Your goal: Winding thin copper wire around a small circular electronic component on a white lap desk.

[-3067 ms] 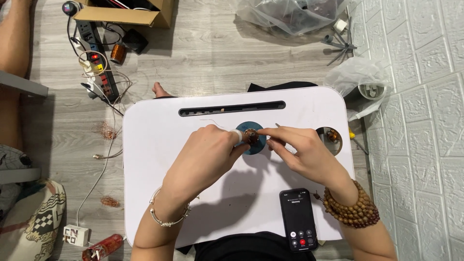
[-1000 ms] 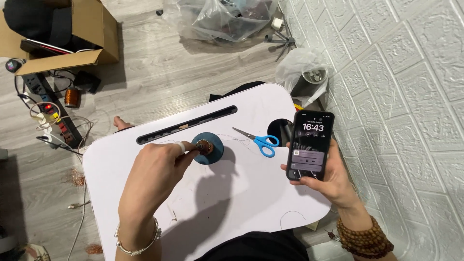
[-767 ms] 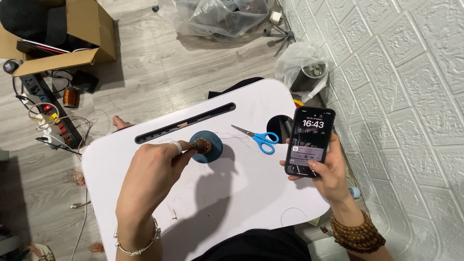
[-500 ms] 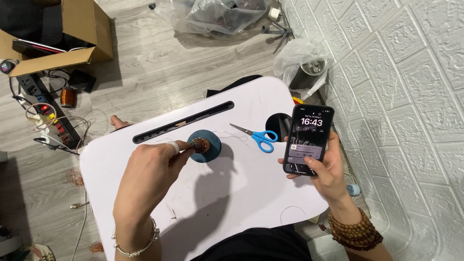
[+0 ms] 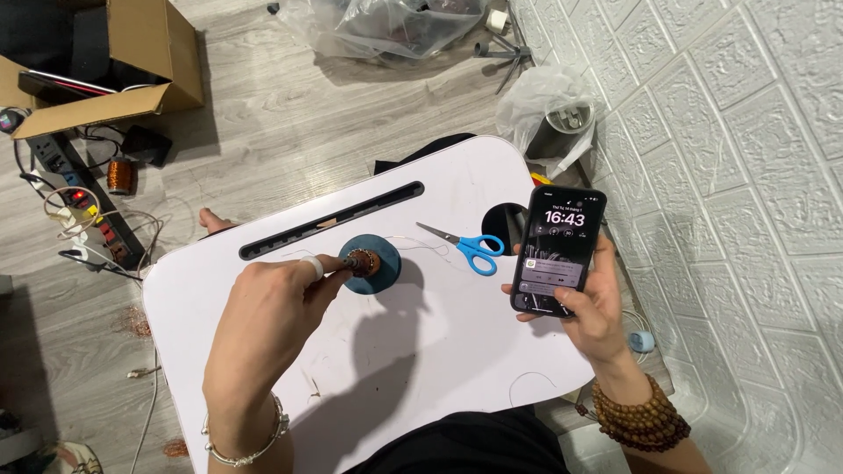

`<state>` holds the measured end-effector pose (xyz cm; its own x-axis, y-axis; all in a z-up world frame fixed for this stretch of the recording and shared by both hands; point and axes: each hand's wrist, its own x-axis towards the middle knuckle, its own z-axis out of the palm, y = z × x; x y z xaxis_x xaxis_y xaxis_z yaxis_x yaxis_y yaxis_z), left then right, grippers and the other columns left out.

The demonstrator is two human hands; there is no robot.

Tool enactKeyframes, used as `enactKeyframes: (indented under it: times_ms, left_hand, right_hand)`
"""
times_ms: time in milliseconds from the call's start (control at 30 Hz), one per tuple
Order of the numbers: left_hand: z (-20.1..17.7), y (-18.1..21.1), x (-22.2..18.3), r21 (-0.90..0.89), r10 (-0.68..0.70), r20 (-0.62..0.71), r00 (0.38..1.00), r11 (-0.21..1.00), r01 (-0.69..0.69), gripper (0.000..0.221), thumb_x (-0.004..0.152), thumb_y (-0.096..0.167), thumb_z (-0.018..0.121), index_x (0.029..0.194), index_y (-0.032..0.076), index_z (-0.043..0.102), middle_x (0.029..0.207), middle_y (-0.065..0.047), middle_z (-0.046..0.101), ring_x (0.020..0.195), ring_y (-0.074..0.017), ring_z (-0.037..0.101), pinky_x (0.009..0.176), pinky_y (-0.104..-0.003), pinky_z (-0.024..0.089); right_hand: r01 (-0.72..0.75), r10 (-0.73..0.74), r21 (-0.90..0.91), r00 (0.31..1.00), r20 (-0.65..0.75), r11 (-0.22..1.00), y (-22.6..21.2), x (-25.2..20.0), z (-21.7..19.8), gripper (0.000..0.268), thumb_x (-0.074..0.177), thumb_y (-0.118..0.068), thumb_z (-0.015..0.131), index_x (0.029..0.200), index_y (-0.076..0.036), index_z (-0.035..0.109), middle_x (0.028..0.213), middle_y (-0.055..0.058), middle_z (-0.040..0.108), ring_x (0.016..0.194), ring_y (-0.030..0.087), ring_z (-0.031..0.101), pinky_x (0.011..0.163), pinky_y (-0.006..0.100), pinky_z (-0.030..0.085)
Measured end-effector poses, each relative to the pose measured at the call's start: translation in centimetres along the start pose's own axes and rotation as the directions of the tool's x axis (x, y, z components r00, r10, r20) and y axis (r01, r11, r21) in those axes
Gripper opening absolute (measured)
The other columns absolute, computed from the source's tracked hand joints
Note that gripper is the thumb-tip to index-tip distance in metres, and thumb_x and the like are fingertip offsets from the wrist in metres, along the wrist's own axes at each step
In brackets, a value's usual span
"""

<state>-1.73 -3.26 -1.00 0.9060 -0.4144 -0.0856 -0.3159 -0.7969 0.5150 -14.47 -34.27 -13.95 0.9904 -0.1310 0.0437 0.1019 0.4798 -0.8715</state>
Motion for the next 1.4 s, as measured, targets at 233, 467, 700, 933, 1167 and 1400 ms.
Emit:
enactKeyframes:
  times_ms: [233, 467, 700, 933, 1167, 1400]
  left_hand:
    - [0.0, 0.1, 0.1, 0.024, -0.012, 0.022, 1.0, 1.0, 0.011, 0.015, 0.079, 0.014, 0.077, 0.093, 0.009, 0.08, 0.05, -0.006, 0.065, 0.034, -0.0165, 0.048, 0.04, -0.032, 0.041]
    - [-0.1, 0.0, 0.1, 0.015, -0.01, 0.029, 1.0, 1.0, 0.01, 0.014, 0.079, 0.014, 0.077, 0.091, 0.009, 0.08, 0.048, -0.005, 0.062, 0.033, -0.0154, 0.045, 0.039, -0.031, 0.038]
    - [-0.1, 0.0, 0.0, 0.032, -0.015, 0.032, 0.999, 0.999, 0.014, 0.014, 0.079, 0.015, 0.076, 0.091, 0.01, 0.08, 0.048, -0.005, 0.062, 0.034, -0.0162, 0.045, 0.04, -0.032, 0.038]
    - [-0.1, 0.3, 0.0, 0.069, -0.082, 0.091, 0.992, 0.995, 0.076, 0.017, 0.08, 0.019, 0.076, 0.095, 0.012, 0.08, 0.053, -0.005, 0.067, 0.037, -0.0175, 0.05, 0.043, -0.033, 0.041]
    - [0.1, 0.3, 0.1, 0.046, -0.065, 0.035, 0.997, 0.997, 0.064, 0.015, 0.079, 0.016, 0.077, 0.092, 0.01, 0.081, 0.047, -0.006, 0.062, 0.035, -0.016, 0.046, 0.041, -0.032, 0.038]
    - [0.3, 0.3, 0.2, 0.024, -0.037, 0.014, 0.999, 0.999, 0.037, 0.016, 0.078, 0.013, 0.078, 0.093, 0.007, 0.08, 0.045, -0.006, 0.062, 0.032, -0.0144, 0.043, 0.037, -0.031, 0.036]
  right_hand:
    - [0.001, -0.001, -0.007, 1.0, 0.013, 1.0, 0.3, -0.1, -0.3, 0.088, 0.078, 0.008, 0.049, 0.154, -0.018, 0.013, 0.135, 0.031, 0.054, 0.097, 0.044, 0.072, 0.064, 0.036, 0.07]
    - [-0.006, 0.005, -0.071, 1.0, -0.012, 0.997, 0.1, -0.1, -0.1, 0.079, 0.086, 0.005, 0.052, 0.152, -0.016, 0.014, 0.133, 0.03, 0.057, 0.095, 0.042, 0.073, 0.063, 0.035, 0.07]
    - [0.052, -0.046, 0.092, 0.997, -0.064, 0.994, -1.2, 1.3, -3.4, 0.064, 0.087, 0.003, 0.056, 0.142, -0.014, 0.029, 0.129, 0.028, 0.057, 0.091, 0.043, 0.073, 0.061, 0.034, 0.07]
    - [-0.002, -0.068, -0.189, 0.929, -0.363, 0.982, -0.8, 1.2, -13.2, 0.056, 0.087, 0.001, 0.038, 0.14, -0.011, 0.027, 0.13, 0.025, 0.052, 0.111, 0.036, 0.061, 0.087, 0.056, 0.059]
    - [-0.212, 0.077, -0.249, 0.885, -0.459, 0.945, 3.9, 0.2, -18.2, 0.051, 0.092, -0.007, 0.043, 0.142, -0.006, 0.033, 0.127, 0.021, 0.055, 0.104, 0.031, 0.064, 0.086, 0.041, 0.059]
    - [-0.301, 0.151, -0.174, 0.804, -0.575, 0.937, 6.5, -0.9, -19.2, 0.057, 0.09, -0.002, 0.042, 0.145, -0.013, 0.037, 0.121, 0.013, 0.06, 0.101, 0.024, 0.065, 0.084, 0.036, 0.058]
